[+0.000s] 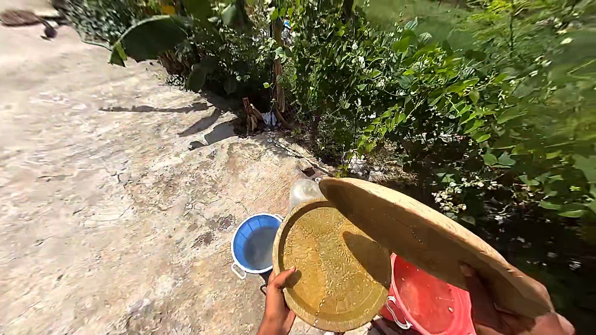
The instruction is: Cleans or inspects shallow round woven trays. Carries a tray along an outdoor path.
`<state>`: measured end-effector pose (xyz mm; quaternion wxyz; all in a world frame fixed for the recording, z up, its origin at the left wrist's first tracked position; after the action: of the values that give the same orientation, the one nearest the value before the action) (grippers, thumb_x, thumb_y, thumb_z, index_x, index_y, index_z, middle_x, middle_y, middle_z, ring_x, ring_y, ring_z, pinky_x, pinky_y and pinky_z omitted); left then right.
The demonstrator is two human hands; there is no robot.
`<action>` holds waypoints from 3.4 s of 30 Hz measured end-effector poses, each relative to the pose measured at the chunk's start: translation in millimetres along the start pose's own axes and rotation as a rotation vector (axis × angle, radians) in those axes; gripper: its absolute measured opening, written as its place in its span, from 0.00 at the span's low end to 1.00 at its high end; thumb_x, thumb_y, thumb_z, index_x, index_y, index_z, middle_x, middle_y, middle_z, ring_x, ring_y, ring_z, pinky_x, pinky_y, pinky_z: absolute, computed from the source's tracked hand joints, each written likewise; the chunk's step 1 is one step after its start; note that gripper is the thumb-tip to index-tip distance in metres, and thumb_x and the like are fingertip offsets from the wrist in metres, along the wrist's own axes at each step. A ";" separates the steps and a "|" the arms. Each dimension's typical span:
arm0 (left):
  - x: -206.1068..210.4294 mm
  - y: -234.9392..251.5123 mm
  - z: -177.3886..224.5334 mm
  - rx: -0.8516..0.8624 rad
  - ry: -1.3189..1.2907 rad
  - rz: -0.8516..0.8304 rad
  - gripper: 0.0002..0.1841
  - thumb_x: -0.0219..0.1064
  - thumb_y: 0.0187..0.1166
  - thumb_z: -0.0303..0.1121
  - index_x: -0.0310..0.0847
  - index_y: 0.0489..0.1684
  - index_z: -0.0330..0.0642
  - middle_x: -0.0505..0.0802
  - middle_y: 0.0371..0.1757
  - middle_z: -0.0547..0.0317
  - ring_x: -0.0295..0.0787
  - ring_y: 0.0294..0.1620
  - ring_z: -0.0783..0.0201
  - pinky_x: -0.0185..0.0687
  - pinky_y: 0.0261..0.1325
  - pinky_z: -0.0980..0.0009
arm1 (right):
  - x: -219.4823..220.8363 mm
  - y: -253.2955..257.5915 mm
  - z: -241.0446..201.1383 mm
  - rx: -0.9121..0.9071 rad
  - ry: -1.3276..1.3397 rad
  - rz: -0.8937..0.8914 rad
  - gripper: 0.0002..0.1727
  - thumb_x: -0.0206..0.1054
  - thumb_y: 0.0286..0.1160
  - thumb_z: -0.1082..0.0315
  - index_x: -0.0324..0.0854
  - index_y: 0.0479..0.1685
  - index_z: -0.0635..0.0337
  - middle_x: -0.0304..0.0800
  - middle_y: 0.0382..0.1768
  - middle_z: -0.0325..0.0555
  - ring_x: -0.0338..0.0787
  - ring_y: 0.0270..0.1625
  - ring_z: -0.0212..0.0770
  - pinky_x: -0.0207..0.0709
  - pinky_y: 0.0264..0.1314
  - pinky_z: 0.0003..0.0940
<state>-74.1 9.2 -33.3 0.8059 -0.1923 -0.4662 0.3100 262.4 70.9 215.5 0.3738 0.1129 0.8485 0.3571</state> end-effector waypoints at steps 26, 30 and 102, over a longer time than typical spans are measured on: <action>-24.9 -6.3 36.4 0.129 0.088 -0.026 0.20 0.54 0.76 0.25 0.64 0.68 0.39 0.93 0.42 0.53 0.94 0.40 0.64 0.93 0.44 0.60 | 12.9 -50.7 131.9 1.013 0.746 0.353 0.34 0.67 0.74 0.79 0.62 0.82 0.61 0.86 0.62 0.57 0.94 0.55 0.49 0.93 0.52 0.47; -29.2 -8.9 45.7 0.145 0.068 -0.073 0.15 0.55 0.77 0.27 0.70 0.61 0.40 0.95 0.39 0.54 0.95 0.40 0.63 0.94 0.45 0.58 | 12.6 -77.0 168.7 1.053 0.607 0.349 0.35 0.69 0.73 0.77 0.62 0.83 0.61 0.85 0.64 0.58 0.94 0.55 0.49 0.94 0.48 0.48; 6.9 -47.3 19.4 0.006 0.205 -0.216 0.35 0.77 0.66 0.38 0.65 0.72 0.33 0.95 0.48 0.42 0.97 0.47 0.52 0.94 0.53 0.52 | 107.0 -49.5 54.5 0.364 -0.155 -0.500 0.22 0.67 0.73 0.48 0.84 0.60 0.49 0.97 0.42 0.35 0.97 0.43 0.38 0.91 0.45 0.48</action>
<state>-73.2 -20.5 9.0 0.8785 -0.1692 -0.3987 0.2016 230.7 112.8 96.7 0.4871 -0.0072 0.8690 0.0867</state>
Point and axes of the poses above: each hand's wrist, its own y-axis towards the middle knuckle, its own x-axis out of the palm, z = x × y, the point moved 8 cm from there along y, towards the middle knuckle
